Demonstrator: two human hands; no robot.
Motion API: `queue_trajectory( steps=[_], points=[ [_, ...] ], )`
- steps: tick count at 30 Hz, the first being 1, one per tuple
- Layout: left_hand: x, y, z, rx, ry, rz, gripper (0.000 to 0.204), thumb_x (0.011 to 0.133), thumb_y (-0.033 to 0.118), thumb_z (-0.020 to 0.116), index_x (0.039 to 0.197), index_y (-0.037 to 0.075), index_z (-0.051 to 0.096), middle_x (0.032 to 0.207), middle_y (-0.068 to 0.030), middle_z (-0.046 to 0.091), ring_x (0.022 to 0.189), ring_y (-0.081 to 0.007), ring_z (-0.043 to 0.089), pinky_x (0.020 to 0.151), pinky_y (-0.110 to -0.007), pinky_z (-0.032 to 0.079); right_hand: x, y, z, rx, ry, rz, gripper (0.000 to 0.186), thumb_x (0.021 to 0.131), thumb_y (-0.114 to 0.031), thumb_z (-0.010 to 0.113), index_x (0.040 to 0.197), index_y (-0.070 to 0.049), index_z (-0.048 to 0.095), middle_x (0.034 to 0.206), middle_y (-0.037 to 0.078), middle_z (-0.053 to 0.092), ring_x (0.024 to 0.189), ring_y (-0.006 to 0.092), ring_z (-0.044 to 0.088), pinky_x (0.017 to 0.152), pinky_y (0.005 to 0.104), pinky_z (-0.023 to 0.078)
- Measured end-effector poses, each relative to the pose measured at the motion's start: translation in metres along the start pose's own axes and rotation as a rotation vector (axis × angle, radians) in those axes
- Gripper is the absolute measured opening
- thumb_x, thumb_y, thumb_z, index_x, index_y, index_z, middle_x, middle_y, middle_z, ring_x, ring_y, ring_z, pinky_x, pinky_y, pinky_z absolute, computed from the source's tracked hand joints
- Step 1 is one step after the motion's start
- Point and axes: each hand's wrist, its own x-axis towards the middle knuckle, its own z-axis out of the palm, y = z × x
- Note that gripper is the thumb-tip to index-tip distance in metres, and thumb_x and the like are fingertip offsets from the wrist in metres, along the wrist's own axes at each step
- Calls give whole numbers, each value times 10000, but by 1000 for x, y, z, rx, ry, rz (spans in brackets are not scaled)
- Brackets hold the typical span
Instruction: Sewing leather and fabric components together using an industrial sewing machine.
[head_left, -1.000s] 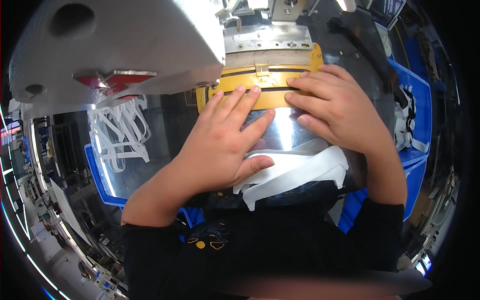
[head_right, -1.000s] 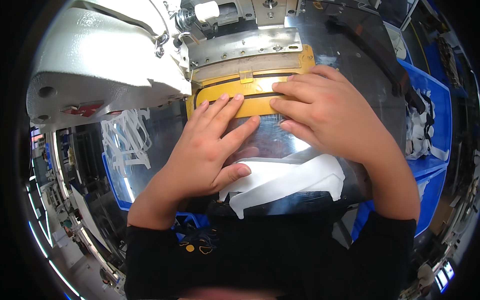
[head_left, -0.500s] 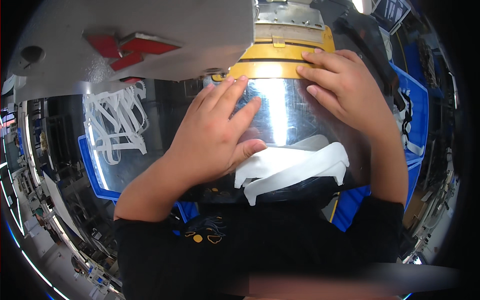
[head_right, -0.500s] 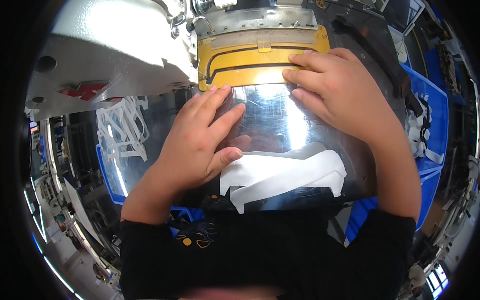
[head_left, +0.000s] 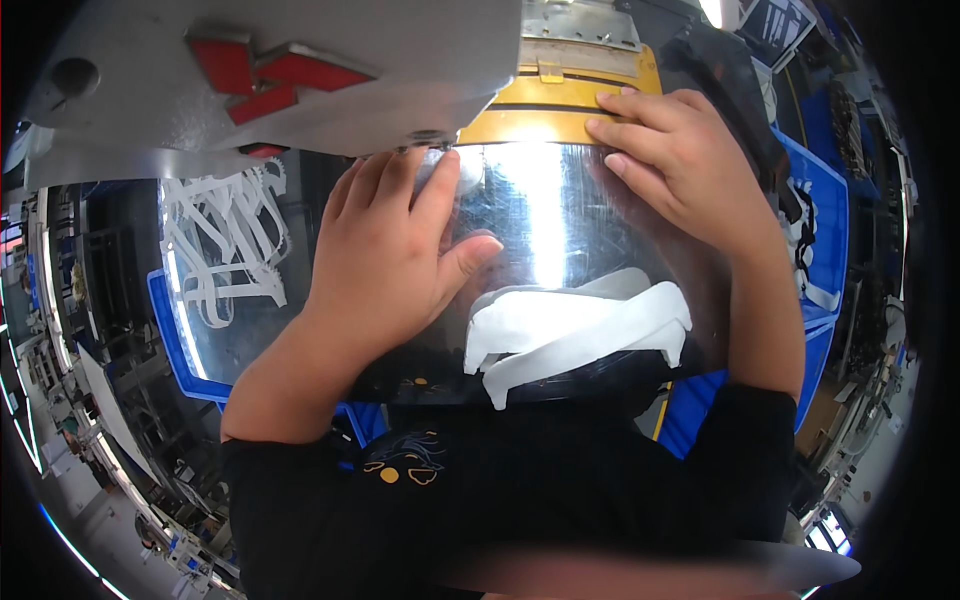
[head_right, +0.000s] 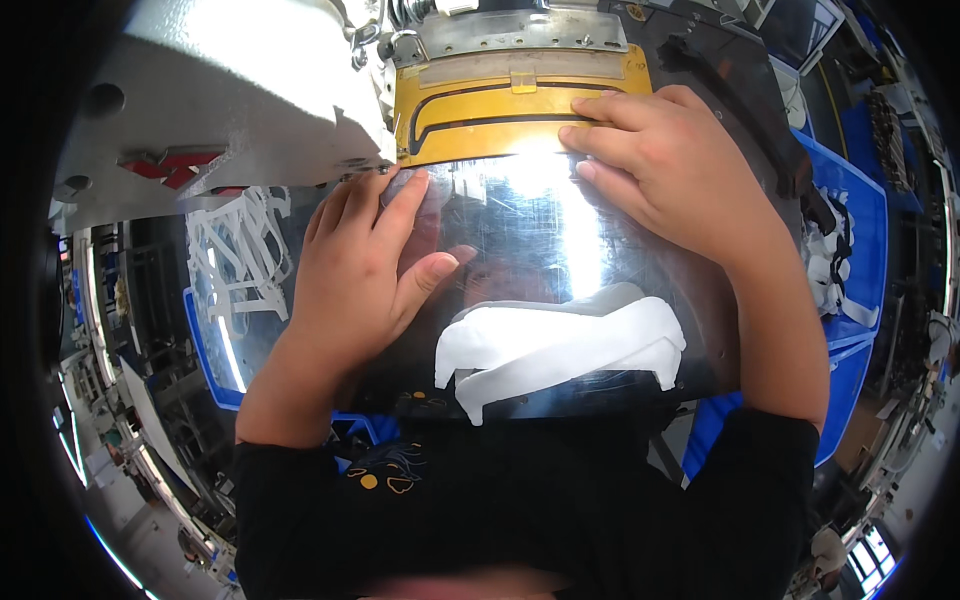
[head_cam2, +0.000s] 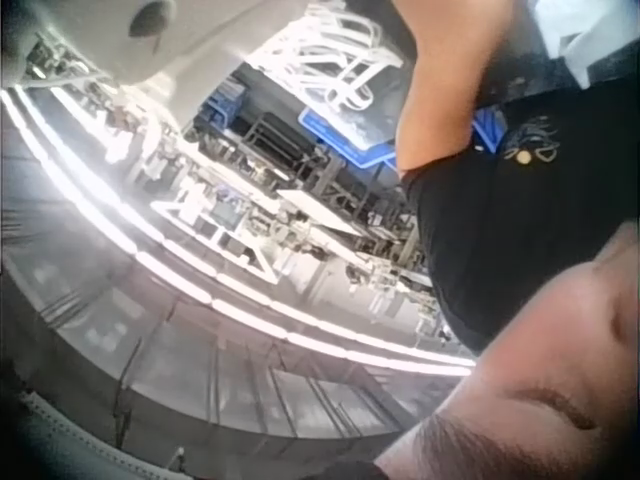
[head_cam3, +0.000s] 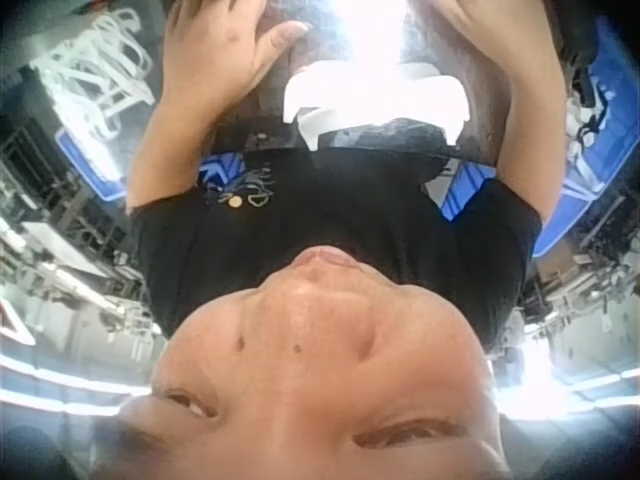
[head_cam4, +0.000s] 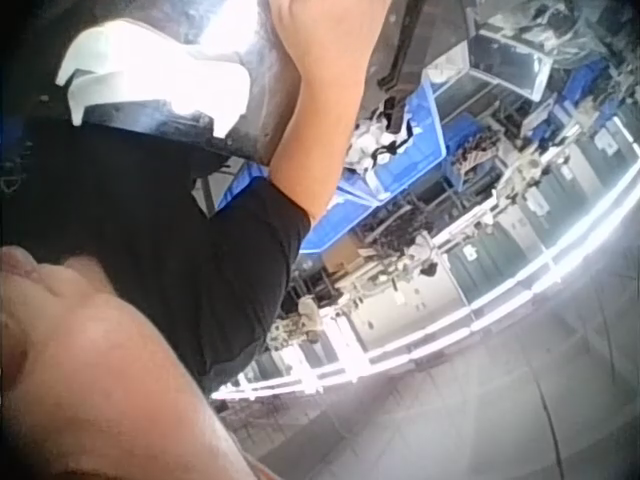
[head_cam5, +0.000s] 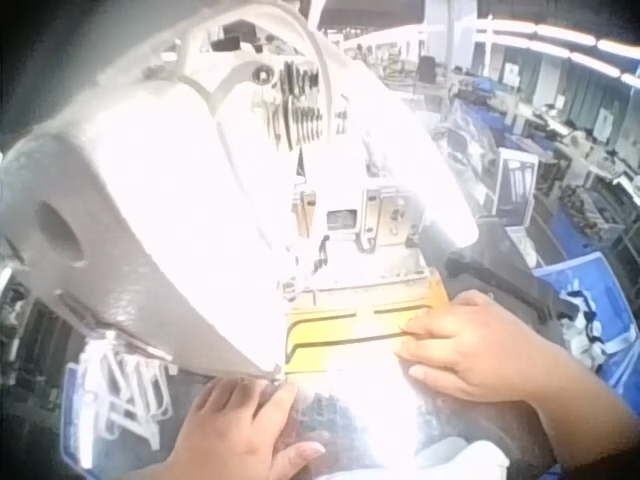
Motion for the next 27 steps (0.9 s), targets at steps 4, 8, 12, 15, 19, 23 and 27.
queue_trajectory(
  steps=[4,8,12,15,19,23,27],
  points=[
    [3,-4,1,-7,-3,-5,673,1025,502,701,1479,9,638,1408,-191,641,1291,-428,615,1150,-544,467,-1,-2,0,-13,-6,23,265,1029,-257,715,1230,-124,824,1358,90,769,1161,256,716,1081,433,493],
    [3,-3,0,28,11,-2,671,1029,499,698,1475,2,635,1414,-190,649,1301,-418,619,1161,-542,452,-2,-3,2,-38,5,19,272,1040,-259,708,1243,-117,819,1360,96,767,1167,257,713,1084,431,492],
    [2,-4,0,35,11,4,664,1029,480,704,1477,-3,631,1439,-193,644,1322,-409,615,1162,-537,449,-3,-2,3,-17,2,13,282,1047,-264,703,1251,-106,816,1349,100,767,1171,257,713,1086,425,487],
    [3,-4,1,18,33,-11,665,986,547,748,1395,24,705,1401,-190,653,1310,-411,623,1141,-545,478,-2,-5,2,-16,0,9,285,1044,-260,703,1250,-97,814,1328,103,768,1175,255,713,1082,419,482],
    [3,-5,-1,16,28,-7,651,981,547,754,1376,30,722,1413,-182,651,1321,-405,616,1141,-544,478,0,-8,2,-6,0,5,290,1038,-261,706,1250,-91,810,1309,104,770,1169,252,713,1075,418,481],
    [2,-4,-4,19,10,-7,637,981,443,773,1450,23,675,1404,-161,652,1287,-388,630,1139,-513,467,0,-11,-1,17,-5,6,293,1031,-259,717,1259,-96,803,1306,102,772,1174,247,714,1070,422,485],
    [2,-1,-7,11,-8,-36,643,964,446,793,1443,32,682,1394,-161,649,1281,-387,630,1125,-507,478,1,-15,2,11,6,3,284,1020,-254,736,1252,-105,803,1297,96,772,1172,243,718,1056,427,492]
  ],
)
